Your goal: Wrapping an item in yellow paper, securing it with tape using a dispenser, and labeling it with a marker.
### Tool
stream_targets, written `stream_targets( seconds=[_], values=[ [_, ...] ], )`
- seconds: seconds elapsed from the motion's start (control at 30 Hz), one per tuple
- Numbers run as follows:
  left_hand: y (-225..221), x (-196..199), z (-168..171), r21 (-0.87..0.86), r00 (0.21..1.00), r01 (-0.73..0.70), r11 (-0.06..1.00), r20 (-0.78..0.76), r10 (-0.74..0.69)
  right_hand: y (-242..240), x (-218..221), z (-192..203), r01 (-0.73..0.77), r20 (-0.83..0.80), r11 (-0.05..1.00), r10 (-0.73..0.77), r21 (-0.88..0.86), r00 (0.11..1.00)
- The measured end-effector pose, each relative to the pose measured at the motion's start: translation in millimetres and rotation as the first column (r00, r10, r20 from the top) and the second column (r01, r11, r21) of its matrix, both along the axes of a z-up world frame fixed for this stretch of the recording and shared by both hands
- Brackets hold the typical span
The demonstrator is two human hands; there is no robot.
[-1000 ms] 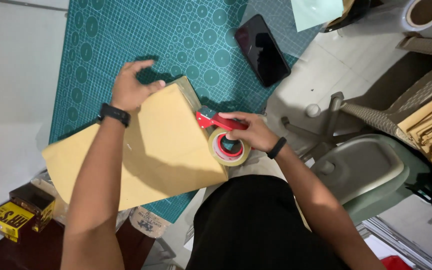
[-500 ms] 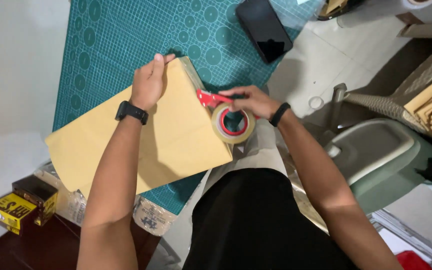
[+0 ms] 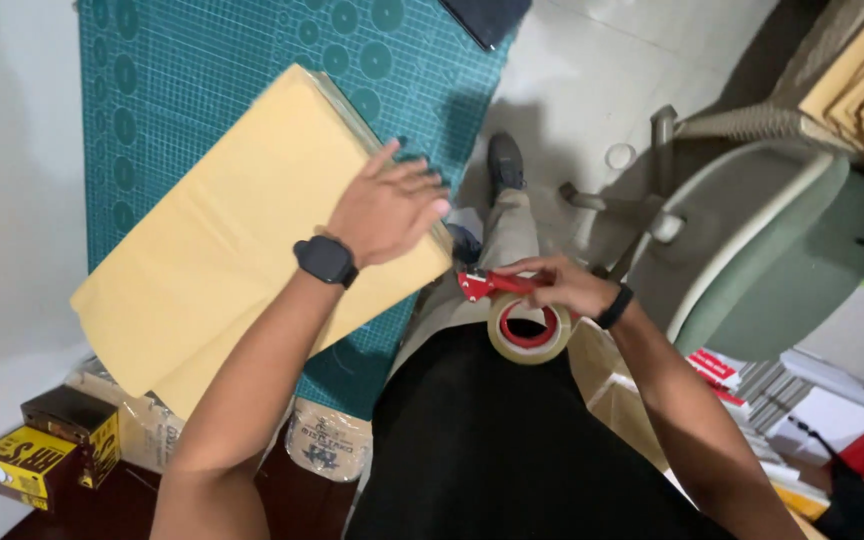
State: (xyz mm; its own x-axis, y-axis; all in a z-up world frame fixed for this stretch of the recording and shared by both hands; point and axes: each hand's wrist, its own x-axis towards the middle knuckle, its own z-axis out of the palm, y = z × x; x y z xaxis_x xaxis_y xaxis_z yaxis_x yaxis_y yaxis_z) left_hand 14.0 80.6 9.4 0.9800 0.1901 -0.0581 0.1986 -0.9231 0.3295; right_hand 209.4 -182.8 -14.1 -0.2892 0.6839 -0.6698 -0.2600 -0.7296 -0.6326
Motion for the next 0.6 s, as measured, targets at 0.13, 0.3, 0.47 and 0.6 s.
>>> stream_targets(
  seconds=[0.13,0.3,0.47,0.6],
  values=[
    [-40,-5,11,-0.148,0.974,0.027,0.989,-0.218,-0.059,-2,-12,19,0.041,0.032,0.997,-0.043,0.066,0.999],
    [-70,-23,-3,0.019,0.976,0.097,0.995,-0.197,-0.091,15,-9,11,0.022,0.06,0.997,-0.026,0.074,0.998],
    [-75,-34,6,0.089,0.992,0.093,0.992,-0.096,-0.084,14,-14,-28,0.096,-0.119,0.994,-0.102,-0.06,0.988],
    [-75,-37,2,0.103,0.994,0.097,0.99,0.048,-0.102,6,-25,-68,-0.223,0.053,0.539,0.311,0.812,0.949]
  ],
)
